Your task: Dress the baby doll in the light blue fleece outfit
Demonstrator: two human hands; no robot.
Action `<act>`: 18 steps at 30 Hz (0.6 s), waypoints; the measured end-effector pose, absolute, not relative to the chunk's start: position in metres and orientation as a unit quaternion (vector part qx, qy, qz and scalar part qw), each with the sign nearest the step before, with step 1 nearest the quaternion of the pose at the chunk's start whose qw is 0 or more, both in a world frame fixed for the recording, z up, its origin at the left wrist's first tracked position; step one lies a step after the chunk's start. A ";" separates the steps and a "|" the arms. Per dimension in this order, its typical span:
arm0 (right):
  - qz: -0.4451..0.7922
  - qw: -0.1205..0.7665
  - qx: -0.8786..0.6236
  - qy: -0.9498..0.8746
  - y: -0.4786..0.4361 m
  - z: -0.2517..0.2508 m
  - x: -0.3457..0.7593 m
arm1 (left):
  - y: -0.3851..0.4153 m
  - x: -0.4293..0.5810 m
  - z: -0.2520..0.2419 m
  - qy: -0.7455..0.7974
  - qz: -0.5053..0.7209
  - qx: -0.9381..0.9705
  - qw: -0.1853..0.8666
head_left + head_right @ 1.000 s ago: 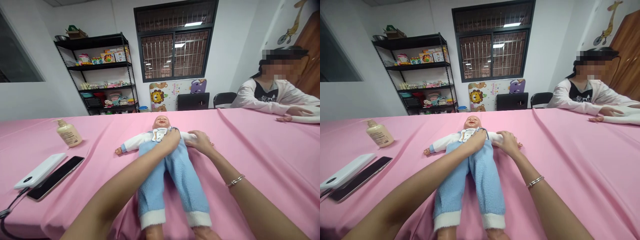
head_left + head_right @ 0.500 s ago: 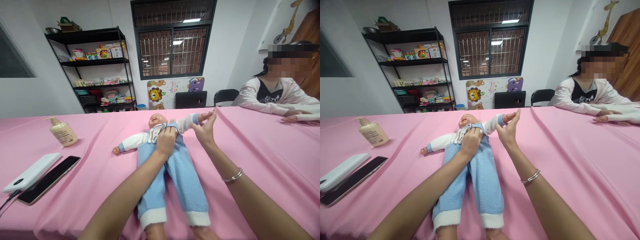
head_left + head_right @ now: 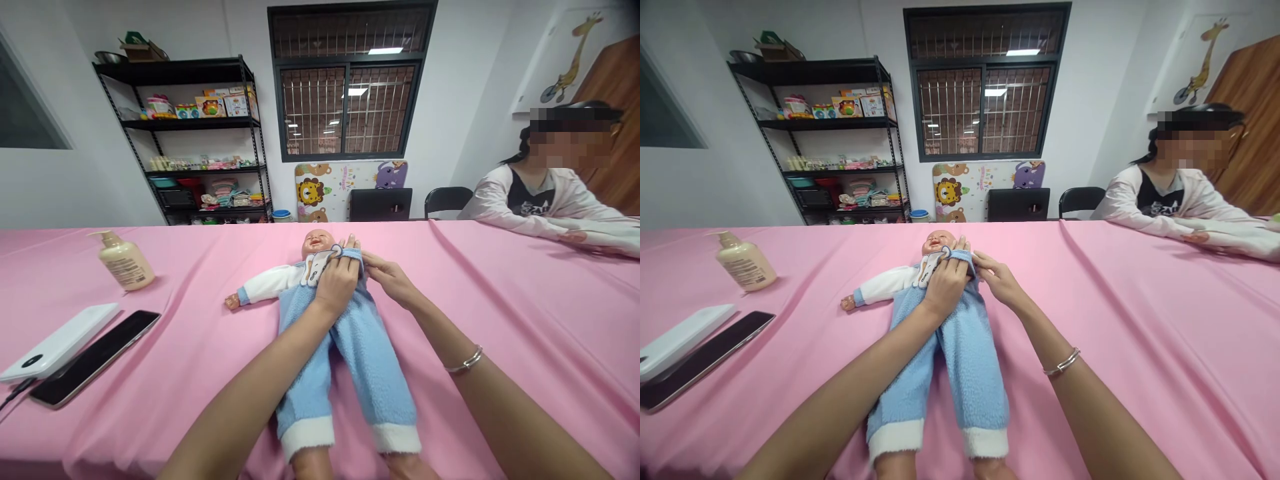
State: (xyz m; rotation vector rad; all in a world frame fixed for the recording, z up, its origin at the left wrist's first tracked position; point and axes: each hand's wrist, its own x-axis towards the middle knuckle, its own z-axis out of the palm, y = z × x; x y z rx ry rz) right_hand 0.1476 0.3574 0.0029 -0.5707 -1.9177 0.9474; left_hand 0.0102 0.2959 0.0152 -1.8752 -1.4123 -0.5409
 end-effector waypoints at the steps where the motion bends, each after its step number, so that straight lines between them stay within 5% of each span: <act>1: 0.424 0.445 -0.230 -0.754 0.355 0.004 0.148 | 0.296 0.011 0.017 -0.552 -0.202 -0.728 0.354; 8: 0.436 0.484 -0.261 -0.712 0.353 -0.002 0.145 | 0.293 0.016 0.028 -0.595 -0.135 -0.742 0.277; 18: 0.609 0.496 -0.271 -0.556 0.357 -0.003 0.141 | 0.291 0.018 0.033 -0.586 -0.114 -0.767 0.237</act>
